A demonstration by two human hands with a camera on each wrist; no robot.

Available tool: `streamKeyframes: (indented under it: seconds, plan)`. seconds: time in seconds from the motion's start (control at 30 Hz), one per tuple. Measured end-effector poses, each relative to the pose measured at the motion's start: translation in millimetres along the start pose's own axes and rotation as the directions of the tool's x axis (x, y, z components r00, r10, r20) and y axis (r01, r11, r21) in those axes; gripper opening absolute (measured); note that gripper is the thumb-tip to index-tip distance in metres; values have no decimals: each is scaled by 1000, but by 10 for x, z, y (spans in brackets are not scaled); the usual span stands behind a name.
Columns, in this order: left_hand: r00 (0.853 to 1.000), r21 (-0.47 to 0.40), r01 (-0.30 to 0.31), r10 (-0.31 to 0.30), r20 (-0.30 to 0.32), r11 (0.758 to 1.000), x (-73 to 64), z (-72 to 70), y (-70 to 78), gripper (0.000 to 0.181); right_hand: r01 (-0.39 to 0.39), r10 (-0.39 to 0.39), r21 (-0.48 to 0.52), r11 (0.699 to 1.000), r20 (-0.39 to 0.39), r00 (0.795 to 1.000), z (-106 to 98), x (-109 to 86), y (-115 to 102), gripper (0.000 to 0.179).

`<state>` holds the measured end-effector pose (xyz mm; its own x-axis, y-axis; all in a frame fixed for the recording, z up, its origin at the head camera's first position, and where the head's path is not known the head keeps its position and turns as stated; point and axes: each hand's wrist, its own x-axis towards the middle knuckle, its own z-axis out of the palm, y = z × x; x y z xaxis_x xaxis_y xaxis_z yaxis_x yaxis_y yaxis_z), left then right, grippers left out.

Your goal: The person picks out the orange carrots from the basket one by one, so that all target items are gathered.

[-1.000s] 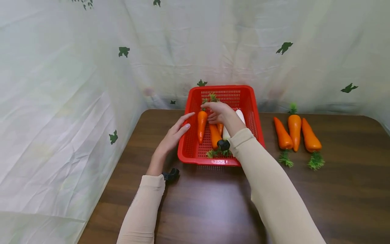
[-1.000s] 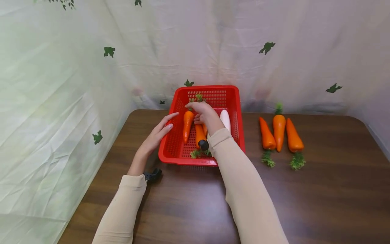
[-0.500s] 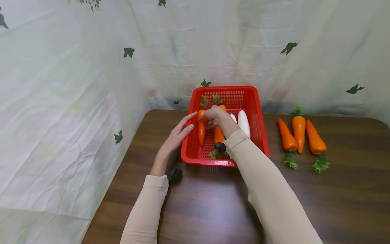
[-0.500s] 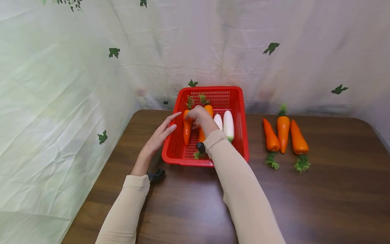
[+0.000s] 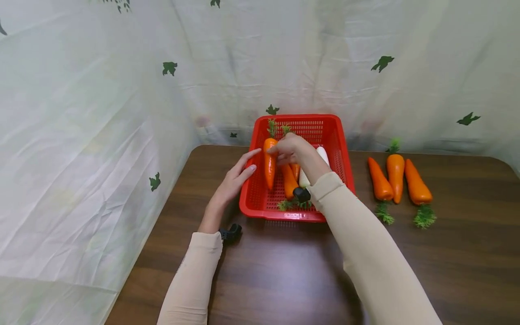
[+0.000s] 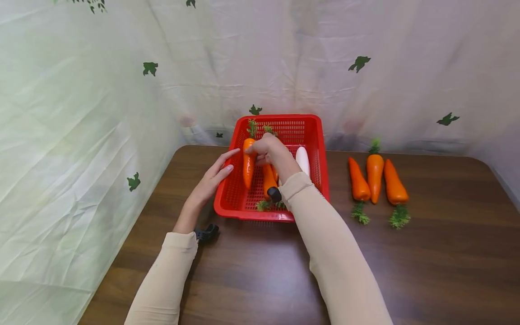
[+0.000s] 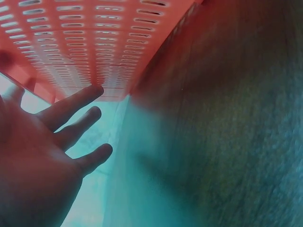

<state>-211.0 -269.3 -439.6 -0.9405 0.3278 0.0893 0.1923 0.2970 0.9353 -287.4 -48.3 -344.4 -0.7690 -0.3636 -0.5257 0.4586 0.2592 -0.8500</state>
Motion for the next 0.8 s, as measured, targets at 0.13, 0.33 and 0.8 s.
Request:
streamKeyframes:
  seconds: [0.13,0.33,0.8]
  plan:
    - [1000,-2,8,-8,1,1000,-7,-25,29,53,61,-61,-14,998,20,998,-35,-150,-115,59]
    - [1000,-4,17,-17,-7,1000,-20,-36,46,55,144,-143,-9,990,52,988,-171,-387,-183,57]
    - [1000,-11,17,-17,-16,1000,-13,5,37,52,277,-277,-12,961,22,961,-722,-777,93,68]
